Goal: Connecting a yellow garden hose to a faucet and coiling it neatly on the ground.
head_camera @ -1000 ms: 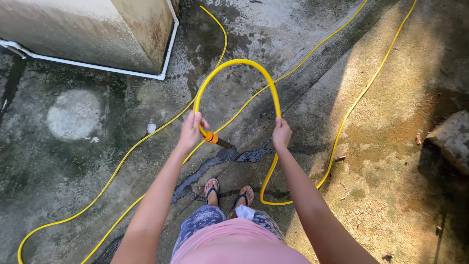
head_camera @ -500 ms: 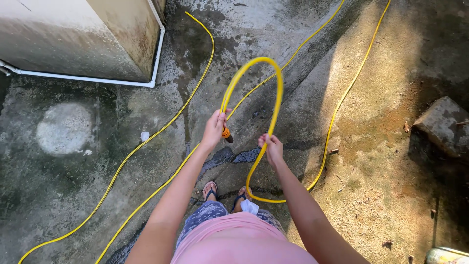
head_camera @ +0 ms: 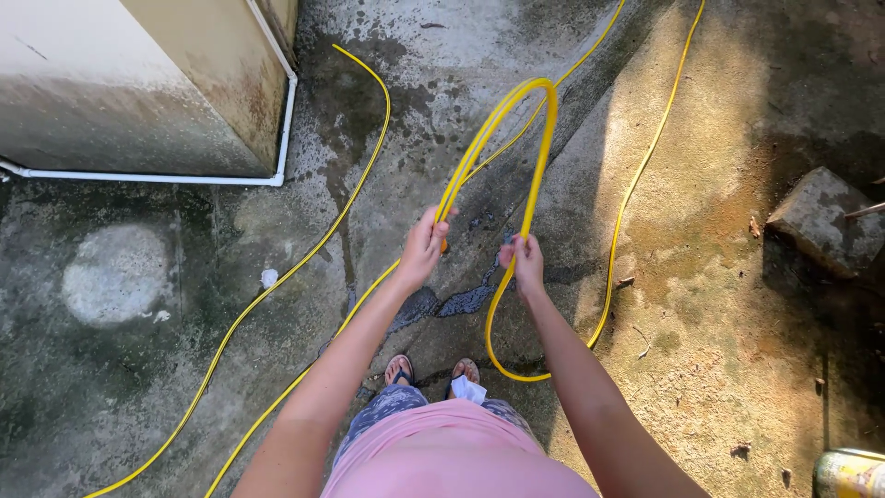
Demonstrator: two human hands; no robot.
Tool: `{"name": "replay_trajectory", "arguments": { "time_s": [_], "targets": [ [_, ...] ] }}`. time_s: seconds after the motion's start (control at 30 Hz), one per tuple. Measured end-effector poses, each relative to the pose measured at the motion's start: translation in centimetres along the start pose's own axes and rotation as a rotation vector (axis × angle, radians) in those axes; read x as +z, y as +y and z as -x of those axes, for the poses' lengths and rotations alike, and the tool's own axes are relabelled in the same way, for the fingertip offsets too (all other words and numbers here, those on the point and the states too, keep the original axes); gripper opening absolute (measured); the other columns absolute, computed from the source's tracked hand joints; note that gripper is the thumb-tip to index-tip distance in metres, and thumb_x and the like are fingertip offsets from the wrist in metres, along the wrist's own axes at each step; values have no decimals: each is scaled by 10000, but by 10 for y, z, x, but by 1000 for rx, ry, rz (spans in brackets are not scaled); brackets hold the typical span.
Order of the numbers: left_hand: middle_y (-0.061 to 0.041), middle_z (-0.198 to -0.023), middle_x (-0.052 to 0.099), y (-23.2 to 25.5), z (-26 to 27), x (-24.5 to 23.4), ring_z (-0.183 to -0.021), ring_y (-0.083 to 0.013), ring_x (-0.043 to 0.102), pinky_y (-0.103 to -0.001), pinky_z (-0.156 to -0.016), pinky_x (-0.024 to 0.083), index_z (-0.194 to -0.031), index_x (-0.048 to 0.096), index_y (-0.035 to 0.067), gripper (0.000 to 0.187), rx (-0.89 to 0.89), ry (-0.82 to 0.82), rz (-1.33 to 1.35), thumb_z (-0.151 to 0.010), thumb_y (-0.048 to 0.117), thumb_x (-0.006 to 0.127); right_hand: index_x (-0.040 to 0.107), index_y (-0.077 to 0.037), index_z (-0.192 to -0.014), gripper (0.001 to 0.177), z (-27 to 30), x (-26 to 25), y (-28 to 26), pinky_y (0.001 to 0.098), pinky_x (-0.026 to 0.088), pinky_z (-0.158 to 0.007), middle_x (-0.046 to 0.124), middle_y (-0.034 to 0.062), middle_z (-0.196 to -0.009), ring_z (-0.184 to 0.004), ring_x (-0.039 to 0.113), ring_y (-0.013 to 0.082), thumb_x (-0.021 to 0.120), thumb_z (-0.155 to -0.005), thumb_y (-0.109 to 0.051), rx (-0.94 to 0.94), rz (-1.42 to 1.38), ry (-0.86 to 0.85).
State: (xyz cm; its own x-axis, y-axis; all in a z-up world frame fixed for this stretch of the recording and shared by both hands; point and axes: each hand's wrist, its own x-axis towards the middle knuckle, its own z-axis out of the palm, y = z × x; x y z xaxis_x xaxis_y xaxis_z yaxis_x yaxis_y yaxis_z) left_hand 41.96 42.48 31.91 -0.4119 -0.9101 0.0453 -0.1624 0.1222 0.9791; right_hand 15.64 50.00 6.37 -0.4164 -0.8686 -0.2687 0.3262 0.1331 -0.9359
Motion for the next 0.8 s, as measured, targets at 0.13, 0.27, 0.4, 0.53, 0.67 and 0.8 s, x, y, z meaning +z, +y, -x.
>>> {"name": "replay_trajectory", "arguments": {
  "time_s": [0.13,0.27,0.4,0.53,0.67,0.8],
  "targets": [
    [-65,-961,648,-20,-2,14,-873,-185,644,-371,-769,534,-1209,619,93,272,299,-130,-142,-1056,318,624,538,-129,-1331,317,46,56,-102,429,537,-656,621,155,-910,-740,607,260,419,-1160,-367,180,477,126],
    [-115,-1055,641,-6,-3,31,-967,-307,664,-442,-837,543,-1288,591,82,335,406,-294,-397,-1009,264,617,596,-45,-1183,328,41,70,-79,488,568,-816,719,238,-1003,-927,707,394,609,-900,-210,85,1190,-270],
    [-120,-1043,691,-22,-7,40,-961,-385,633,-469,-816,531,-1240,617,86,324,403,-323,-575,-967,261,635,695,24,-970,239,73,110,-112,448,590,-896,760,229,-967,-949,749,376,599,-774,-76,98,1384,-892],
    [-166,-899,691,-63,-3,32,-913,-385,677,-505,-775,522,-1165,653,125,248,209,-545,-730,-1014,320,633,677,12,-1058,313,101,108,-145,491,527,-903,661,297,-1091,-1025,660,432,729,-778,-118,-303,1320,-823],
    [-81,-778,712,-78,3,18,-686,-244,712,-392,-643,574,-1155,618,106,302,-25,-718,-207,-1061,372,513,669,-45,-1129,305,123,101,-192,453,545,-935,707,174,-1109,-1047,689,375,706,-831,-102,-255,1092,-788],
    [5,-690,652,-57,-2,22,-543,-98,627,-274,-522,546,-1125,629,123,392,-215,-836,-111,-1050,452,430,665,-74,-1205,308,137,93,-217,444,556,-886,699,148,-1124,-1027,688,360,703,-923,-192,-521,1034,-645]
  ]
}}
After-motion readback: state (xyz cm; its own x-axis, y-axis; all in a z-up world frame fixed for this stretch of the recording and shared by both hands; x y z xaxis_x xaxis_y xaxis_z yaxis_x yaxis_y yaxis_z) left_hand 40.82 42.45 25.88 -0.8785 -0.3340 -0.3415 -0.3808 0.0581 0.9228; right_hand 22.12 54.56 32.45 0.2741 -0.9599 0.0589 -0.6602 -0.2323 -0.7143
